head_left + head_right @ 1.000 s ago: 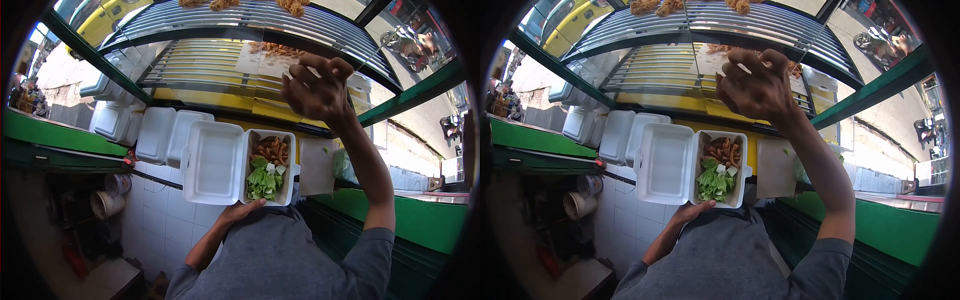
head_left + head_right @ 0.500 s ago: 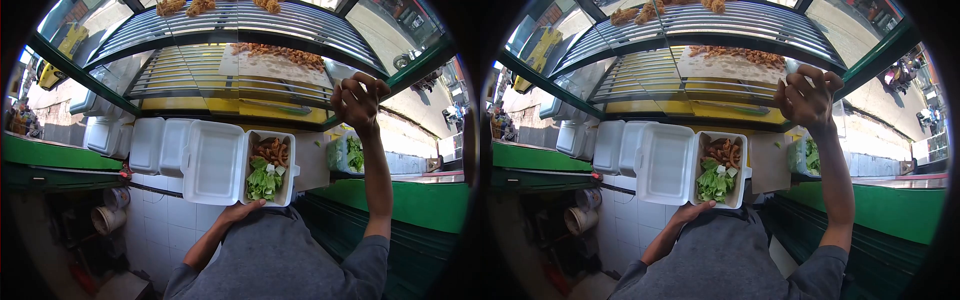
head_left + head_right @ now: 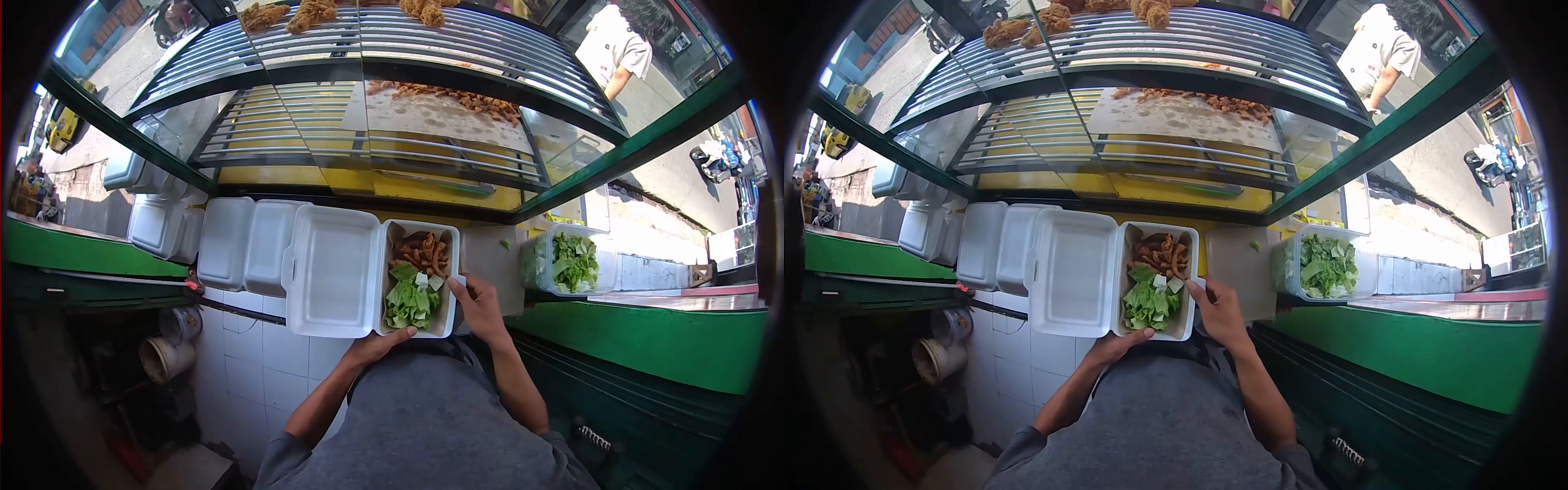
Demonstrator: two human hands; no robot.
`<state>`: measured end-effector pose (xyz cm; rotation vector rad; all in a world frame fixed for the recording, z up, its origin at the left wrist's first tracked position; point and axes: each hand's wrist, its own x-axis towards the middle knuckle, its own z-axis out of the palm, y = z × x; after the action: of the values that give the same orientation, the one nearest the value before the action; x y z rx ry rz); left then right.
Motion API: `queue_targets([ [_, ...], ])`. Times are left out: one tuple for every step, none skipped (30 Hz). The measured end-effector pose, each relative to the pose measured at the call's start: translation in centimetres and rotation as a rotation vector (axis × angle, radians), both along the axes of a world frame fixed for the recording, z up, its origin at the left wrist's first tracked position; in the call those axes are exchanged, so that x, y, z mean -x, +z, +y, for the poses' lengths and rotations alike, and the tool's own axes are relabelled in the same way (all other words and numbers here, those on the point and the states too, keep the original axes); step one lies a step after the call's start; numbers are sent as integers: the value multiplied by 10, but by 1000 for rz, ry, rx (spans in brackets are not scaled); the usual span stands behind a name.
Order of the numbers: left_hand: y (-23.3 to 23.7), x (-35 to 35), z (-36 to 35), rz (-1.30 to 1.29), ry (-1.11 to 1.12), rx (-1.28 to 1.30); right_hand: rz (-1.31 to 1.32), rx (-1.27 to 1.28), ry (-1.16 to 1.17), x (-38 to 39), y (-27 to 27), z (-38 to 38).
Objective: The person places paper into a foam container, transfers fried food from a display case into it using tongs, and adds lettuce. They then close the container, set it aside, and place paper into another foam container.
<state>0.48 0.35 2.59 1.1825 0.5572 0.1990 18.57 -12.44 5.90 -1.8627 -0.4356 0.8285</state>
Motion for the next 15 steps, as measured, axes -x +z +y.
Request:
queue_targets([
  [-2, -1, 0, 46, -32, -59, 40, 2, -41, 4, -4, -3],
  [-10, 2, 4, 93, -65, -119, 65, -35, -67, 5, -13, -5],
  [-19, 7, 9, 141, -99, -179, 89, -72, -93, 5, -24, -7],
  [-27, 14, 11, 152, -111, -256, 114, -109, -118, 3, -30, -11],
  [-32, 22, 14, 168, -63, -187, 93, -86, -116, 1, -32, -13],
  [-35, 31, 17, 184, -16, -120, 74, -66, -115, -1, -33, -14],
  [-41, 39, 20, 200, 31, -54, 54, -44, -114, -4, -34, -16],
  [-57, 47, 23, 193, 3, -144, 64, -23, -99, -6, -35, -17],
  [-50, 44, 24, 187, -21, -228, 73, -1, -82, -9, -36, -19],
  [-36, 39, 24, 184, -43, -309, 86, 22, -62, -11, -37, -19],
  [-20, 32, 25, 182, -62, -387, 97, 3, -60, -10, -36, -17],
  [1, 15, 26, 22, -28, -591, 107, -17, -56, -11, -35, -15],
  [15, -1, 28, -141, 5, -791, 117, -37, -52, -11, -34, -13],
  [15, -4, 30, -81, -118, -799, 248, -82, -117, -10, -35, -11],
  [15, -7, 31, -24, -240, -805, 377, -128, -182, -11, -36, -9],
])
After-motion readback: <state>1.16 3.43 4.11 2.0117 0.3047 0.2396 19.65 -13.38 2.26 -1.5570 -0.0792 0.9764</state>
